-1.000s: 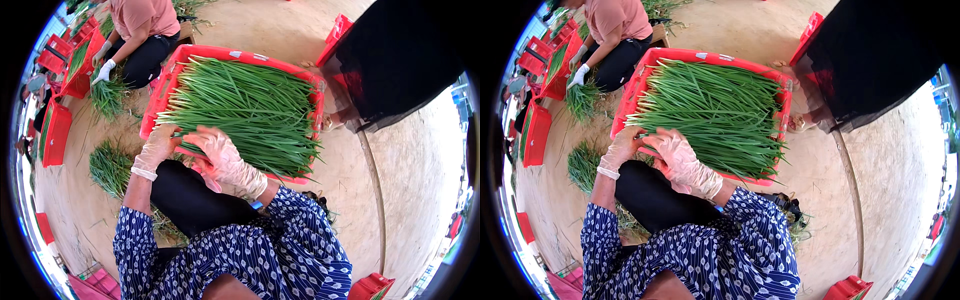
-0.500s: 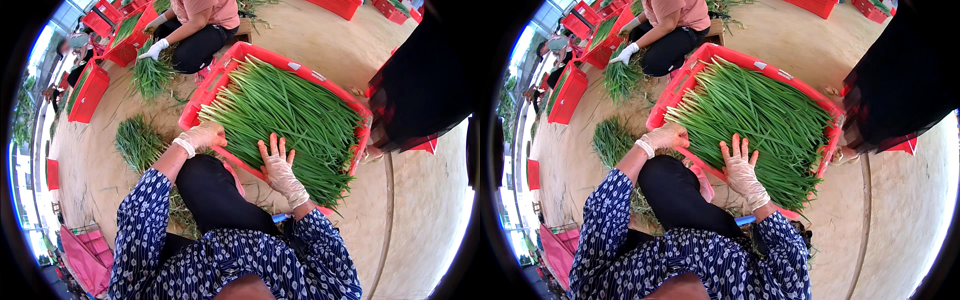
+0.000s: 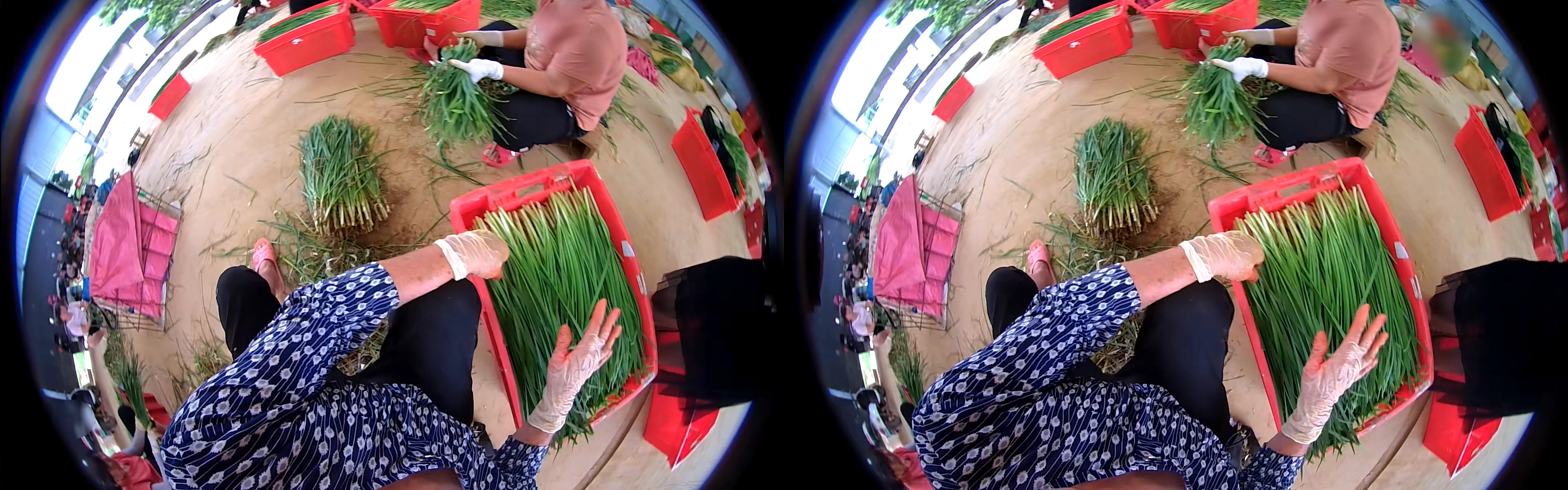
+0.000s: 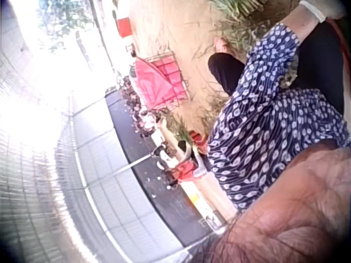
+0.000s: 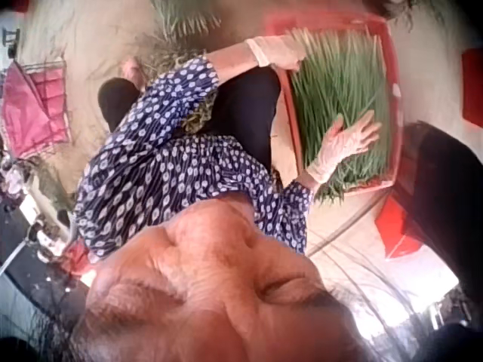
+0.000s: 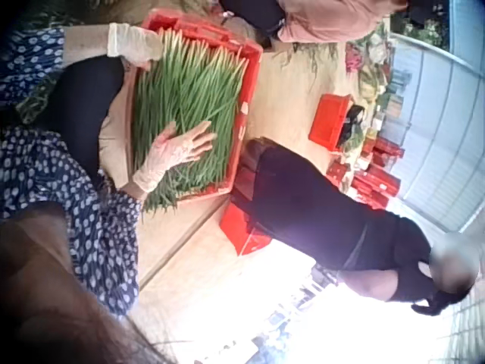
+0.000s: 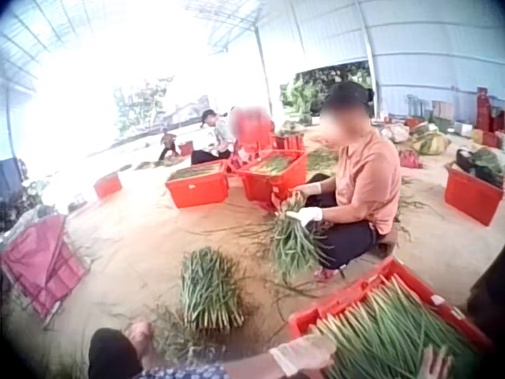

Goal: The person sorts green onions by hand while sitting on the floor, removing dried leaves and debris before placing the cleaned bunches into a red plastic crate.

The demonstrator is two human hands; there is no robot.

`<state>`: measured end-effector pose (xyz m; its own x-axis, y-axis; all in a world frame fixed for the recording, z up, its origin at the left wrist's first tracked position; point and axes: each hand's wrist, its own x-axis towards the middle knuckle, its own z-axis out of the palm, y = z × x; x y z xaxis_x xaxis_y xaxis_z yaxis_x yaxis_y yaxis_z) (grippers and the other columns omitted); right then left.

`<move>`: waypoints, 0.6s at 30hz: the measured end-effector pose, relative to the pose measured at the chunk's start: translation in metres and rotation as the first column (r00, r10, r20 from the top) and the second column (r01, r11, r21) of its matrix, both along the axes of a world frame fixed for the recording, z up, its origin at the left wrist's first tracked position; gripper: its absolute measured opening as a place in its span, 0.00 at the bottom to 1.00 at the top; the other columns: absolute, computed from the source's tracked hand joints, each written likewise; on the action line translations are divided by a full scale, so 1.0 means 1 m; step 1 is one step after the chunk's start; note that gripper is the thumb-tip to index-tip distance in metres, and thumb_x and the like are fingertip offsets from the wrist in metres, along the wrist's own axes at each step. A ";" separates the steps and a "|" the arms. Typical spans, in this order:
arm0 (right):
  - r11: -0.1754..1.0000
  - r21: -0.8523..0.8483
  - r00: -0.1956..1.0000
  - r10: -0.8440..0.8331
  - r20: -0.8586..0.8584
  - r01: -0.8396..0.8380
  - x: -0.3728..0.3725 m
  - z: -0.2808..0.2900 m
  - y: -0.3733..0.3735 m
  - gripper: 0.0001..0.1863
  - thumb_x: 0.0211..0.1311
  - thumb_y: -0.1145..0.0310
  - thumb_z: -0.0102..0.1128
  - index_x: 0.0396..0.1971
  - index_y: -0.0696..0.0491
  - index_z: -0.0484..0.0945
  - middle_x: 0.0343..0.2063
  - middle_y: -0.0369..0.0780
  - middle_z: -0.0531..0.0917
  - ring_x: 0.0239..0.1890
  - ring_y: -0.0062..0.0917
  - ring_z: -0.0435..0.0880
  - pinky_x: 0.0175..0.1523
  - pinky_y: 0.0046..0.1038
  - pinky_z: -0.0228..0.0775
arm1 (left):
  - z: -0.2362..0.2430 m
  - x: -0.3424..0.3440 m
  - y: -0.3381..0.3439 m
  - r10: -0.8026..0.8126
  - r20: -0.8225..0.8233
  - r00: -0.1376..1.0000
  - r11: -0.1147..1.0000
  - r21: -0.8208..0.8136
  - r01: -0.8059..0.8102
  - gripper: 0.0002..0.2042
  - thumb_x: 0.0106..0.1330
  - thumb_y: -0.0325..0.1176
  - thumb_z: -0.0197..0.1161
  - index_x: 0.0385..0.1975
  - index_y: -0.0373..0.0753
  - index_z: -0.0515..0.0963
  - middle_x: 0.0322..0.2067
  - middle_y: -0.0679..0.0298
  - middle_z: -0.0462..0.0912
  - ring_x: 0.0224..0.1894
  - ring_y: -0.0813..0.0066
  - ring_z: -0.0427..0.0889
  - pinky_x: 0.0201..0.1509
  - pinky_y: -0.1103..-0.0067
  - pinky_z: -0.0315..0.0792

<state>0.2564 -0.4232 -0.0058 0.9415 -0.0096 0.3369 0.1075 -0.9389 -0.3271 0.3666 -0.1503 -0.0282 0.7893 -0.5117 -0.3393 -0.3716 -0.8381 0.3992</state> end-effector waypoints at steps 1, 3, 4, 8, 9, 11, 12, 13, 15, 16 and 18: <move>0.997 0.000 0.997 -0.079 0.011 0.079 0.010 -0.006 0.004 0.38 0.70 0.40 0.47 0.75 0.43 0.56 0.76 0.43 0.52 0.76 0.50 0.50 0.73 0.60 0.37 | 0.007 -0.002 0.006 0.035 -0.003 0.999 0.999 -0.037 -0.035 0.17 0.59 0.44 0.65 0.33 0.33 0.84 0.32 0.48 0.84 0.41 0.49 0.84 0.47 0.60 0.75; 0.971 -0.182 0.964 -0.188 -0.191 0.153 0.022 -0.084 -0.008 0.41 0.70 0.37 0.43 0.77 0.40 0.47 0.77 0.43 0.47 0.76 0.52 0.46 0.71 0.65 0.40 | 0.011 -0.005 0.017 0.149 -0.025 0.989 0.969 -0.198 -0.151 0.15 0.60 0.43 0.65 0.33 0.34 0.83 0.33 0.49 0.84 0.41 0.49 0.84 0.46 0.61 0.75; 0.959 -0.234 0.954 -0.211 -0.214 0.160 0.016 -0.106 -0.007 0.42 0.70 0.37 0.43 0.77 0.40 0.46 0.77 0.43 0.46 0.77 0.52 0.45 0.71 0.65 0.41 | 0.014 -0.015 0.026 0.240 0.009 0.971 0.917 -0.330 -0.224 0.13 0.61 0.41 0.66 0.33 0.35 0.82 0.32 0.51 0.84 0.41 0.49 0.84 0.45 0.61 0.75; 0.972 -0.199 0.941 -0.182 -0.286 0.128 0.021 -0.108 -0.020 0.39 0.72 0.39 0.43 0.76 0.39 0.48 0.77 0.43 0.48 0.76 0.51 0.47 0.71 0.64 0.42 | -0.027 -0.036 0.078 0.589 0.224 0.776 0.719 -0.584 -0.377 0.13 0.61 0.38 0.67 0.40 0.37 0.80 0.34 0.51 0.81 0.40 0.50 0.81 0.45 0.62 0.75; 0.972 -0.188 0.931 -0.197 -0.308 0.143 0.021 -0.101 -0.022 0.37 0.73 0.41 0.43 0.76 0.40 0.51 0.76 0.42 0.51 0.76 0.50 0.48 0.72 0.62 0.42 | -0.037 -0.046 0.100 0.672 0.254 0.696 0.678 -0.590 -0.438 0.15 0.60 0.37 0.68 0.43 0.37 0.80 0.34 0.51 0.81 0.41 0.51 0.81 0.46 0.62 0.75; 0.995 -0.101 0.988 -0.042 -0.148 0.027 0.023 -0.087 -0.035 0.31 0.76 0.46 0.44 0.74 0.41 0.59 0.74 0.42 0.58 0.76 0.49 0.51 0.73 0.56 0.42 | -0.070 -0.068 0.153 0.833 0.221 0.507 0.520 -0.625 -0.582 0.22 0.55 0.37 0.73 0.48 0.37 0.79 0.37 0.52 0.81 0.43 0.53 0.81 0.49 0.64 0.74; 0.993 -0.118 0.999 0.009 -0.044 -0.014 0.025 -0.066 -0.015 0.29 0.76 0.49 0.44 0.72 0.44 0.63 0.72 0.42 0.63 0.75 0.48 0.54 0.74 0.51 0.43 | -0.080 -0.079 0.185 0.902 0.175 0.395 0.426 -0.521 -0.740 0.26 0.53 0.38 0.75 0.52 0.36 0.77 0.40 0.51 0.80 0.47 0.53 0.80 0.51 0.64 0.74; 0.986 -0.137 0.994 0.104 0.043 -0.097 0.030 -0.043 0.009 0.29 0.77 0.52 0.44 0.71 0.50 0.64 0.70 0.43 0.66 0.74 0.48 0.55 0.74 0.50 0.45 | -0.090 -0.089 0.220 0.952 0.143 0.272 0.307 -0.404 -0.862 0.31 0.51 0.38 0.77 0.56 0.36 0.76 0.44 0.50 0.79 0.50 0.53 0.78 0.54 0.64 0.73; 0.969 -0.011 0.964 0.248 0.093 -0.248 0.034 -0.011 0.061 0.26 0.77 0.58 0.45 0.67 0.55 0.67 0.67 0.46 0.69 0.73 0.49 0.57 0.74 0.50 0.46 | -0.120 -0.102 0.279 0.970 0.231 0.075 0.134 -0.249 -0.959 0.41 0.47 0.40 0.80 0.63 0.34 0.68 0.53 0.44 0.74 0.57 0.48 0.74 0.60 0.63 0.70; 0.951 0.065 0.951 0.298 0.080 -0.304 0.036 -0.003 0.088 0.25 0.76 0.60 0.45 0.66 0.57 0.68 0.67 0.47 0.70 0.73 0.50 0.57 0.74 0.50 0.46 | -0.133 -0.104 0.303 0.971 0.239 0.019 0.067 -0.195 -0.978 0.45 0.47 0.39 0.80 0.65 0.33 0.62 0.55 0.42 0.72 0.58 0.45 0.72 0.61 0.62 0.70; 0.904 0.161 0.918 0.395 0.038 -0.396 0.043 0.000 0.128 0.23 0.74 0.61 0.48 0.61 0.59 0.73 0.66 0.49 0.69 0.73 0.49 0.58 0.75 0.50 0.47 | -0.152 -0.099 0.343 0.982 0.163 -0.096 -0.086 -0.064 -0.994 0.52 0.46 0.38 0.81 0.69 0.33 0.54 0.58 0.40 0.69 0.62 0.42 0.69 0.64 0.61 0.68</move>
<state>0.2992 -0.2949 -0.0053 0.8779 0.3085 0.3663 0.4606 -0.7532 -0.4696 0.2678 0.1923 -0.1800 0.4498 0.8762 -0.1727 0.8493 -0.3599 0.3863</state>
